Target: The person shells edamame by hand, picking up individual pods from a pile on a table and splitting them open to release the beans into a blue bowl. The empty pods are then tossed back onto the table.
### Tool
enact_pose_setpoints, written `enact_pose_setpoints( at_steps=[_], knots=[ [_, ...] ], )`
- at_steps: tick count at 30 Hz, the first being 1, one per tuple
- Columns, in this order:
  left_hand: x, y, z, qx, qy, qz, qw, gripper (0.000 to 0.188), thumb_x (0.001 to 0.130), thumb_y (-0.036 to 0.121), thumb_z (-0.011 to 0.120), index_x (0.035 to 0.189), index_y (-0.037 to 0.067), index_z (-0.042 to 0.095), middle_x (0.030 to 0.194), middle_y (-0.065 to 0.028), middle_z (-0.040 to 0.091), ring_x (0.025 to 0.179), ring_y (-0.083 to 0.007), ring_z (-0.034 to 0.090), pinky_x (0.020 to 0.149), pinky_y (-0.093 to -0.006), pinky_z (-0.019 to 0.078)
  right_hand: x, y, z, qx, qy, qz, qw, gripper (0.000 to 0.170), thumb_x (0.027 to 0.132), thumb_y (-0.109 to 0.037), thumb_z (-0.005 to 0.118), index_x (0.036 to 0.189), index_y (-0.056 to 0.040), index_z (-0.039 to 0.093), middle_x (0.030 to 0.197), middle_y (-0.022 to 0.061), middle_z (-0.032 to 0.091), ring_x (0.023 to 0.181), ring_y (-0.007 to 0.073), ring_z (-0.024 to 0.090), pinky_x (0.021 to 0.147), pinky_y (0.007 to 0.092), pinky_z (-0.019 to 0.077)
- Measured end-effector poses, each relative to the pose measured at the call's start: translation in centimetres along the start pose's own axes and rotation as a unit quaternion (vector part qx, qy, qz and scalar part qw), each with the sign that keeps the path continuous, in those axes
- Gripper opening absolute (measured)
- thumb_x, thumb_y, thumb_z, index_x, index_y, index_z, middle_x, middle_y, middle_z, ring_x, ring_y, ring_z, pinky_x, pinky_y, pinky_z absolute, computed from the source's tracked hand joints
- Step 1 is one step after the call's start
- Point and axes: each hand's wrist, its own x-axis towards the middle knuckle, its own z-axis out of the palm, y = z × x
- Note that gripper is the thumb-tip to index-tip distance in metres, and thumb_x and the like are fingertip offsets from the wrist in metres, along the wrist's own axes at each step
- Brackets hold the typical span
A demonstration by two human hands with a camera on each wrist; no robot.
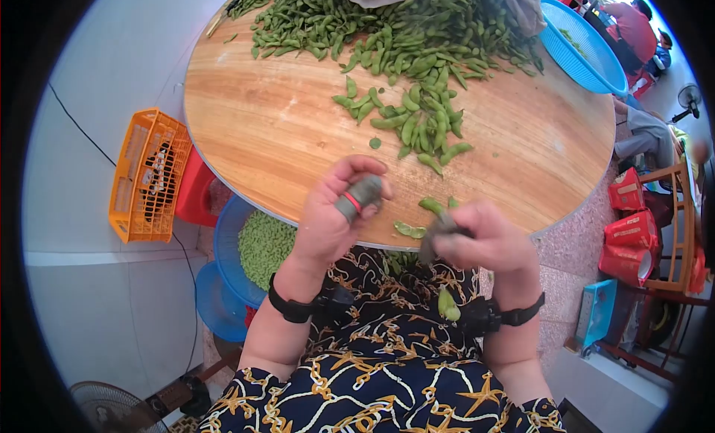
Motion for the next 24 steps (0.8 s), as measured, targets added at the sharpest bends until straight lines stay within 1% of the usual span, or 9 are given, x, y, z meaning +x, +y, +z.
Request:
enact_pose_setpoints(
  at_steps=[1,2,3,7,9,16,19,22,24],
  knots=[
    [-0.1,0.2,-0.5,0.024,0.015,0.026,0.999,0.017,0.087,0.010,0.052,0.101,0.001,0.052,0.080,-0.0068,0.057,0.061,-0.0056,0.046,0.054,-0.0142,0.0356,1.1,-0.3,0.4,-0.309,0.155,0.018,0.938,0.027,0.083,-0.024,0.059,0.070,-0.0002,0.060,0.061,0.0083,0.060,0.043,0.0158,0.051,0.041,0.0271,0.0367],
    [-0.3,0.2,-0.7,0.048,0.030,0.051,0.997,0.016,0.088,0.009,0.050,0.101,0.000,0.052,0.079,-0.0069,0.057,0.061,-0.0056,0.046,0.054,-0.0140,0.0355,2.2,-0.5,0.9,-0.580,0.290,0.034,0.761,0.033,0.082,-0.029,0.059,0.067,0.0003,0.060,0.063,0.0116,0.062,0.047,0.0215,0.056,0.043,0.0314,0.0413],
    [-0.3,0.3,-0.5,0.078,0.044,0.054,0.995,0.016,0.086,0.005,0.049,0.102,0.002,0.053,0.077,-0.0063,0.056,0.062,-0.0054,0.046,0.054,-0.0144,0.0346,3.6,-0.2,0.9,-0.657,0.402,0.018,0.637,0.039,0.082,-0.035,0.058,0.063,-0.0010,0.061,0.067,0.0143,0.063,0.056,0.0285,0.061,0.050,0.0366,0.0469],
    [-0.3,0.0,0.5,0.312,0.087,0.080,0.943,0.018,0.084,0.003,0.050,0.101,0.002,0.056,0.078,-0.0049,0.058,0.064,-0.0068,0.049,0.056,-0.0170,0.0373,6.5,-1.3,1.1,-0.698,0.434,0.125,0.555,0.028,0.080,-0.029,0.059,0.065,-0.0049,0.061,0.066,0.0124,0.063,0.062,0.0265,0.064,0.054,0.0340,0.0492],
    [-0.6,0.3,1.0,0.546,-0.023,0.059,0.836,0.018,0.082,0.003,0.051,0.099,0.002,0.058,0.078,-0.0022,0.059,0.069,-0.0078,0.052,0.061,-0.0201,0.0406,6.8,-0.4,0.4,-0.747,0.390,0.093,0.531,0.013,0.077,-0.018,0.058,0.071,-0.0068,0.061,0.066,0.0126,0.063,0.066,0.0266,0.064,0.057,0.0329,0.0501],
    [-1.3,-0.4,1.0,0.450,-0.014,0.045,0.892,0.017,0.085,0.008,0.054,0.098,0.001,0.060,0.080,0.0010,0.059,0.069,-0.0077,0.053,0.062,-0.0217,0.0429,2.4,0.6,1.7,-0.753,0.348,0.016,0.559,0.004,0.073,-0.005,0.055,0.072,-0.0017,0.054,0.066,0.0161,0.061,0.067,0.0290,0.063,0.055,0.0353,0.0488],
    [-1.4,-0.5,1.5,0.363,-0.011,0.031,0.931,0.021,0.085,0.010,0.057,0.103,0.001,0.058,0.082,0.0015,0.058,0.066,-0.0047,0.051,0.057,-0.0181,0.0414,1.1,1.4,1.2,-0.691,0.421,0.056,0.584,0.007,0.073,-0.003,0.055,0.069,0.0000,0.050,0.067,0.0184,0.061,0.068,0.0322,0.062,0.055,0.0374,0.0479],
    [-1.0,-0.7,2.8,0.186,0.039,-0.051,0.980,0.028,0.083,0.011,0.061,0.110,0.002,0.055,0.083,0.0008,0.058,0.063,-0.0015,0.050,0.052,-0.0141,0.0383,0.5,1.2,1.3,-0.633,0.462,-0.030,0.621,0.009,0.076,-0.005,0.057,0.076,0.0021,0.053,0.065,0.0157,0.060,0.064,0.0261,0.063,0.054,0.0337,0.0468],
    [-0.6,-1.3,2.9,0.022,0.015,-0.081,0.996,0.026,0.083,0.010,0.061,0.108,0.004,0.055,0.083,-0.0008,0.060,0.062,-0.0005,0.049,0.048,-0.0123,0.0352,0.3,0.6,2.2,-0.372,0.404,-0.076,0.833,0.013,0.079,-0.009,0.060,0.085,0.0015,0.056,0.062,0.0072,0.058,0.058,0.0139,0.057,0.051,0.0293,0.0437]
  ],
)
